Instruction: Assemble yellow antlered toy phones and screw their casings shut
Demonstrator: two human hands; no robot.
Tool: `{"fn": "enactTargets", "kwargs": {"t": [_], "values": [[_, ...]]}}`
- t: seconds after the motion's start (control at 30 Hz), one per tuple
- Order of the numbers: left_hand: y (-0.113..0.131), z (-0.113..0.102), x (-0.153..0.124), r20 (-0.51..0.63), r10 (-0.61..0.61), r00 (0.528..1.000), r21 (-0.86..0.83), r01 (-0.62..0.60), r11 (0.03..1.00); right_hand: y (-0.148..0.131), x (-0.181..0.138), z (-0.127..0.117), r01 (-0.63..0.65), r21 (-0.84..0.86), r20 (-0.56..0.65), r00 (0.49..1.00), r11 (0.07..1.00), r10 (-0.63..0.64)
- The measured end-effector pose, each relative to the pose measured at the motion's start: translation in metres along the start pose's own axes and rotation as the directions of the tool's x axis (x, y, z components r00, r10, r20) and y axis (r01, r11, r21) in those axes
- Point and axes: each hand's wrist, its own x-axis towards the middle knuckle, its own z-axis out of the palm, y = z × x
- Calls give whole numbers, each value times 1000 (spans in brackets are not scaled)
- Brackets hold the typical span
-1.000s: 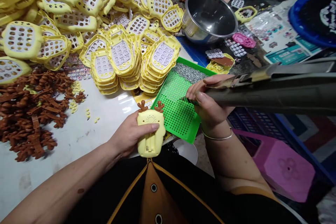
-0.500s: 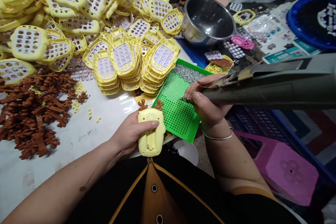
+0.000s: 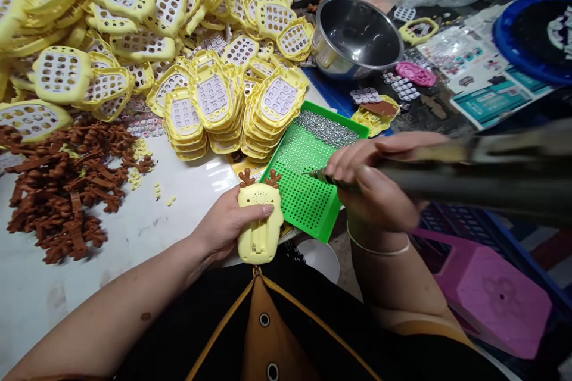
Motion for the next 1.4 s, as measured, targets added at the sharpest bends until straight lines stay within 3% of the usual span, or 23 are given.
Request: {"fn": "enactTargets", "kwargs": {"t": [0.17,0.3,0.57,0.77,1.4], "values": [[-1,3,-1,9,10,1000,4,-10,1000,-50,-3,16,-111,81,116,988,990,101],[-2,3,-2,28,54,998,28,-55,998,-64,-5,23,-184,120,147,975,976,166],[-5,1,-1,88,86,992,39,-90,995,-48,-4,30,-130,199,219,972,971,85],[-5,1,0,105,125,987,80,-134,988,-46,-4,32,-151,192,218,970,970,108],[-2,0,3,79,100,992,48,-104,993,-35,-14,44,-177,125,257,956,976,141]]}}
